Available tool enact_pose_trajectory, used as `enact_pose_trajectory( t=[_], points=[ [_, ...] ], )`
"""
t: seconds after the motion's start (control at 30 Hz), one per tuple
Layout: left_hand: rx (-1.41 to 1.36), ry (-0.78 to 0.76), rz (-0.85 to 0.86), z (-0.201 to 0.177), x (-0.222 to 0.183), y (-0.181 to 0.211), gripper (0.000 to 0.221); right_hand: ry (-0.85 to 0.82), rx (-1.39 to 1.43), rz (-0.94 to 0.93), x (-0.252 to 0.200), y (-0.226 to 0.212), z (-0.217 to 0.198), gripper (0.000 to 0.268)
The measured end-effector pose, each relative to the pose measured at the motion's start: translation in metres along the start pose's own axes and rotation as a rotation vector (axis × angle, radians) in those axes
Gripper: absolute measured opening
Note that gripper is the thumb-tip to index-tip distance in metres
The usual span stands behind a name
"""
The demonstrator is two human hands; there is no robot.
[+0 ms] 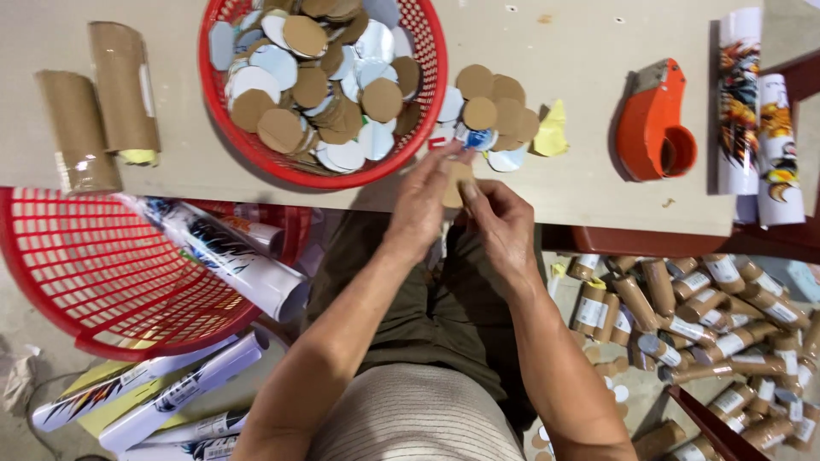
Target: Sorting and stacking circular cardboard pieces at a table.
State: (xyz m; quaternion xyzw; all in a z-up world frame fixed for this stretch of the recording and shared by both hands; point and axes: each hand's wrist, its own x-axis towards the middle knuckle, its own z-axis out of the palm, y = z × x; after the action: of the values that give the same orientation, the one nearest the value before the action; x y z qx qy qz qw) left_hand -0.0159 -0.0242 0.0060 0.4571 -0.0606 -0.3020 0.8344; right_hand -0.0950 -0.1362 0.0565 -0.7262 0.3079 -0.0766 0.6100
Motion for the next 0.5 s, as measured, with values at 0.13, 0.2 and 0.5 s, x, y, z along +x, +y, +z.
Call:
enact_pose_trajectory(
  t=[0.13, 0.2, 0.5],
  points=[
    [0.340, -0.031, 0.111, 0.000, -0.014, 0.009, 0.040, -0.027, 0.174, 0.049, 0.005, 0.006, 0.003, 0.027],
    [0.531, -0.017, 0.271, 0.002, -0.021, 0.024, 0.036, 0.011, 0.166, 0.030, 0.022, 0.011, -0.004, 0.025],
    [1.318, 0.395, 0.386, -0.069, 0.006, 0.097, 0.035, 0.158, 0.067, 0.000, 0.080, 0.025, -0.013, 0.040]
  ],
)
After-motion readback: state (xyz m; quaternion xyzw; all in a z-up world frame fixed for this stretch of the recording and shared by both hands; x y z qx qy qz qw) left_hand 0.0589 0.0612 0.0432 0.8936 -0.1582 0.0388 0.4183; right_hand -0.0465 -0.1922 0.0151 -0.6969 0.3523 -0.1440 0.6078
